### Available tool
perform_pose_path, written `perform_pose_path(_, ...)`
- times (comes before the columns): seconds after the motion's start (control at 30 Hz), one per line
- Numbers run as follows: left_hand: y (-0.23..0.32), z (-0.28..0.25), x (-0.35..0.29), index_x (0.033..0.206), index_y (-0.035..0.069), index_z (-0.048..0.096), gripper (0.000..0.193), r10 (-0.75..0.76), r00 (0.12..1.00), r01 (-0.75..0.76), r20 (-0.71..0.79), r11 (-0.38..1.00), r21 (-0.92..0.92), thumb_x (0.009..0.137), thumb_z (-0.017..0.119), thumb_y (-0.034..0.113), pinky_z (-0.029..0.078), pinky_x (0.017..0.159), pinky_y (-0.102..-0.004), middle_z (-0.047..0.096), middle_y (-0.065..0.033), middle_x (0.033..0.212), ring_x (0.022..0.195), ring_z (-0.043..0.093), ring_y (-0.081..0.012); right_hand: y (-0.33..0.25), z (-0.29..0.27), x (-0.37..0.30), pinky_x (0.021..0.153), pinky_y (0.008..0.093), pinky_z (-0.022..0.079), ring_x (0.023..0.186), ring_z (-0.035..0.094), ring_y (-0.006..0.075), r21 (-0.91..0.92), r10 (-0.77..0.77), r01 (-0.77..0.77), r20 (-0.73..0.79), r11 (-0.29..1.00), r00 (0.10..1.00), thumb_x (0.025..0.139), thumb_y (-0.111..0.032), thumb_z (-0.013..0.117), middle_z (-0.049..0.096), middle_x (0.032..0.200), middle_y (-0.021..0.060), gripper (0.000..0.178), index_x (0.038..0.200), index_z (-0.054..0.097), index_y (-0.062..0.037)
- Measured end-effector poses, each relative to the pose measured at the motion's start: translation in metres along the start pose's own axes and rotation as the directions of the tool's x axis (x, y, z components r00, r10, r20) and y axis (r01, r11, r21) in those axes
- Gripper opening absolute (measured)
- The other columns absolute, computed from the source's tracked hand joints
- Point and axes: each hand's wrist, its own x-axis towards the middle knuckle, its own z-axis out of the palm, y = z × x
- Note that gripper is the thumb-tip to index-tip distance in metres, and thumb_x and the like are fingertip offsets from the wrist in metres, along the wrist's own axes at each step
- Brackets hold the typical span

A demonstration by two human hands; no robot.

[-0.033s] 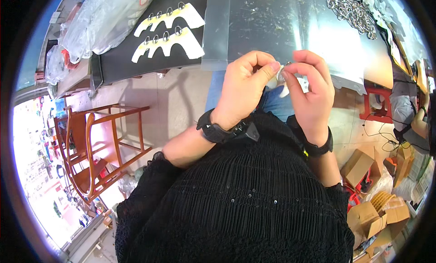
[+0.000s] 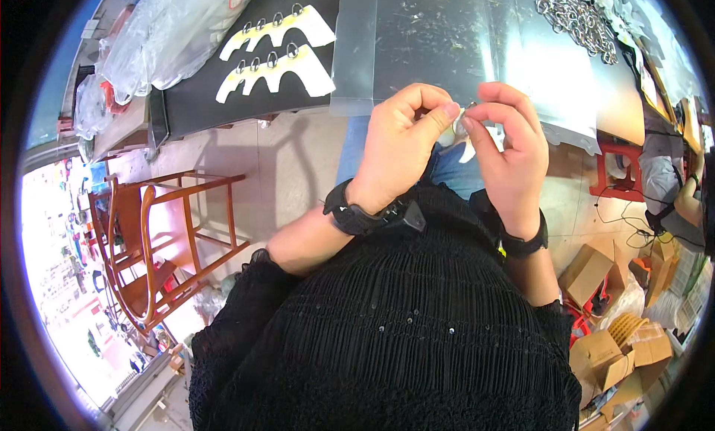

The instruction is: Applying glue and attaching metal hardware to white leather or synthetic shoe component patterns.

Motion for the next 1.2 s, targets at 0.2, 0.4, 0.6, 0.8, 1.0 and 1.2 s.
perform_pose_path(0.2,0.007,0.0,-0.007,0.077,-0.003,0.055,0.004,0.137,0.988,-0.148,0.068,0.972,0.185,0.079,0.056,0.0,0.043,0.06,-0.0218,0.056,-0.0037,0.079,0.07,0.052,-0.0087,0.008,-0.005,-0.002,0.077,0.0288,0.043,0.089,0.057,0.0233,0.233,0.205,-0.236,0.15,0.943,0.967,0.069,0.001,0.064,0.057,0.1,0.012,0.01,0.077,0.059,-0.0012)
perform_pose_path(0.4,-0.001,-0.003,-0.007,0.076,-0.003,0.055,0.005,0.067,0.993,-0.077,0.092,0.992,0.099,0.08,0.055,0.0,0.043,0.059,-0.0221,0.057,-0.0038,0.077,0.064,0.052,-0.0089,0.008,-0.004,-0.003,0.084,0.0325,0.04,0.101,0.05,0.0263,0.082,0.01,-0.025,0.173,0.996,0.985,0.067,0.004,0.062,0.054,0.103,0.0106,0.012,0.073,0.055,-0.0024)
perform_pose_path(0.6,0.002,-0.002,-0.007,0.077,0.0,0.058,0.011,-0.153,0.987,0.156,0.058,0.985,-0.067,0.083,0.056,0.009,0.04,0.056,-0.0206,0.059,-0.0024,0.073,0.065,0.052,-0.0062,0.014,0.001,0.0,0.087,0.0378,0.037,0.104,0.046,0.0309,-0.068,-0.235,0.247,0.154,0.967,0.96,0.063,0.007,0.061,0.052,0.1,0.0094,0.02,0.075,0.049,-0.0043)
perform_pose_path(0.8,0.01,-0.004,-0.006,0.082,0.005,0.057,0.012,-0.488,0.862,0.504,0.137,0.797,-0.333,0.085,0.056,0.016,0.041,0.062,-0.0221,0.059,0.0003,0.079,0.07,0.053,-0.0077,0.014,0.009,-0.004,0.085,0.0379,0.038,0.099,0.048,0.0305,-0.213,-0.394,0.395,0.049,0.893,0.918,0.062,0.009,0.06,0.051,0.093,0.0085,0.023,0.075,0.048,-0.0054)
perform_pose_path(1.0,0.0,-0.006,-0.006,0.084,0.004,0.058,0.013,-0.357,0.925,0.381,0.132,0.878,-0.29,0.085,0.057,0.018,0.041,0.06,-0.0213,0.058,0.0005,0.079,0.069,0.052,-0.0067,0.022,0.009,-0.003,0.078,0.0365,0.043,0.09,0.053,0.0292,-0.202,-0.461,0.469,0.087,0.86,0.883,0.06,0.008,0.064,0.054,0.086,0.007,0.024,0.076,0.05,-0.0048)
perform_pose_path(1.2,-0.005,-0.008,-0.007,0.086,0.002,0.058,0.014,-0.333,0.931,0.363,0.15,0.885,-0.291,0.084,0.057,0.016,0.041,0.061,-0.0201,0.058,-0.0003,0.079,0.068,0.052,-0.0066,0.018,0.007,-0.002,0.077,0.0333,0.045,0.086,0.056,0.0258,-0.142,-0.454,0.457,0.053,0.878,0.889,0.062,0.01,0.065,0.057,0.083,0.0081,0.024,0.077,0.054,-0.0042)
